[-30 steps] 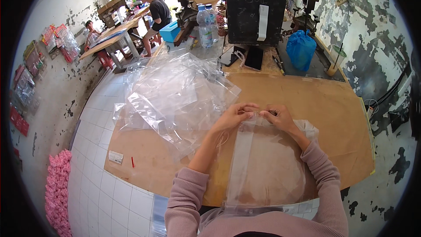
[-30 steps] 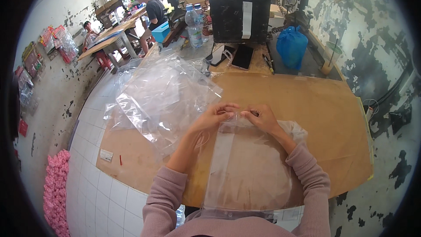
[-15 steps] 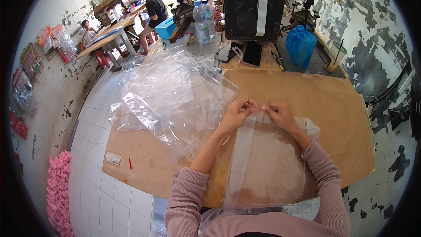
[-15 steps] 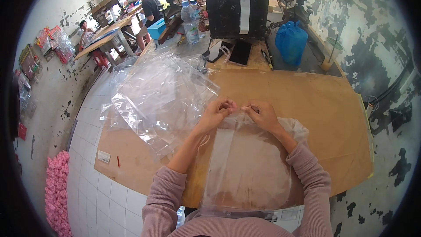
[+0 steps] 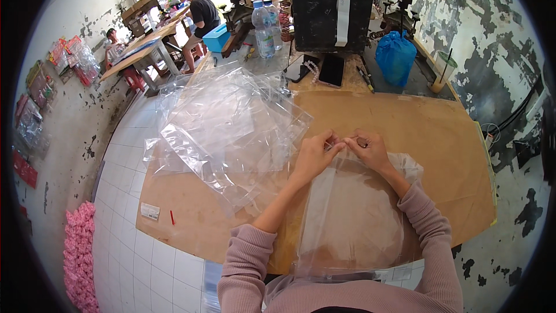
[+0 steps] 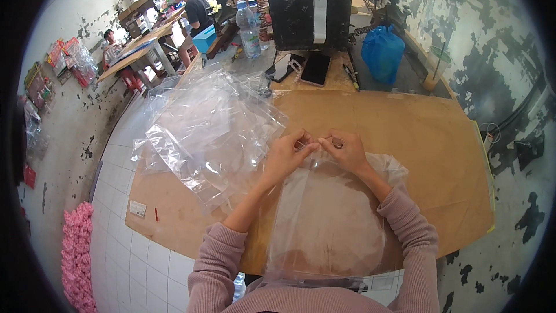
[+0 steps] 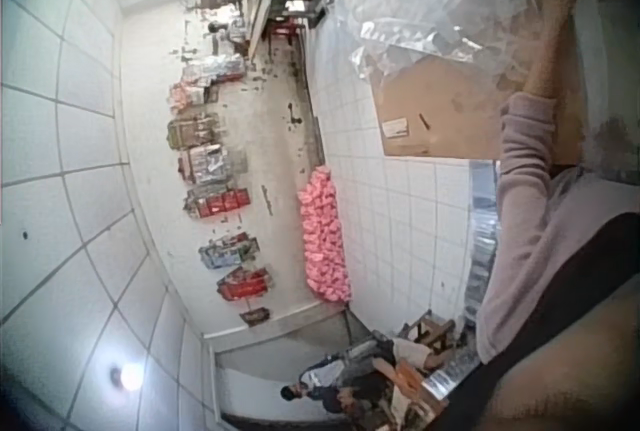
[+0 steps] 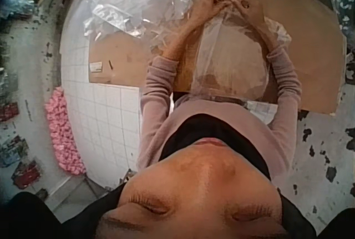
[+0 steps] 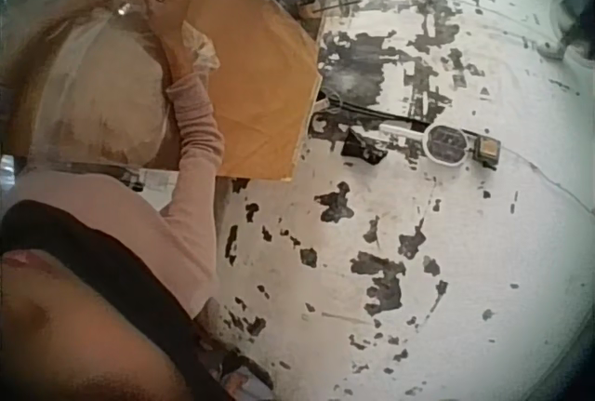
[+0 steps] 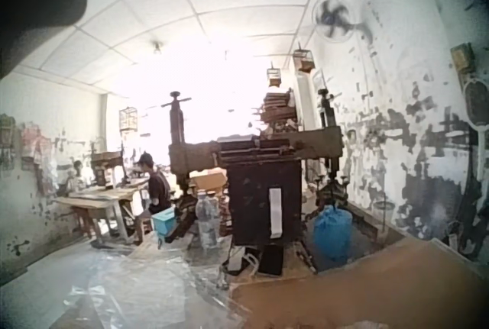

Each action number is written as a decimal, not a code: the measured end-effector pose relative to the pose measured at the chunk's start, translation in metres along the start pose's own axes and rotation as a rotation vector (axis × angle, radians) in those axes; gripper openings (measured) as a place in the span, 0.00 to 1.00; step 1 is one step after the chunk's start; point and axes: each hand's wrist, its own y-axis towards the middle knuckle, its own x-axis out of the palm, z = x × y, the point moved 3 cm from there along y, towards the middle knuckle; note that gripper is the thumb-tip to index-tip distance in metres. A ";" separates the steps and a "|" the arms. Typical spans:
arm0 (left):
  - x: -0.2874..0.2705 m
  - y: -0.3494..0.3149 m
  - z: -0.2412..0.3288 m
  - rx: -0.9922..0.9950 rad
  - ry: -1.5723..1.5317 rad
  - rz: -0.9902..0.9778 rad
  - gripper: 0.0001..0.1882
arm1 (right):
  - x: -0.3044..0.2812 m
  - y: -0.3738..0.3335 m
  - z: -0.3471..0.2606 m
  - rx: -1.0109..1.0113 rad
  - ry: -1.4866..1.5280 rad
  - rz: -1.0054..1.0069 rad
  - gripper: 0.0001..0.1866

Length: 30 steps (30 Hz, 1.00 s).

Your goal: The person picks up a stack of plastic bags, moves them to a work table, and then handles individual clear plastic bags one at a time, smoothing them out on the table and checking their surfaces.

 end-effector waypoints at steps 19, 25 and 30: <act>0.008 -0.001 0.000 -0.060 -0.229 0.042 0.20 | -0.002 0.005 0.004 -0.013 0.152 -0.060 0.06; 0.004 -0.003 0.004 0.081 0.009 0.142 0.11 | -0.004 0.004 0.005 -0.038 0.116 -0.019 0.05; 0.003 -0.004 0.002 -0.038 -0.039 0.129 0.10 | -0.001 0.005 0.007 0.018 0.170 -0.021 0.06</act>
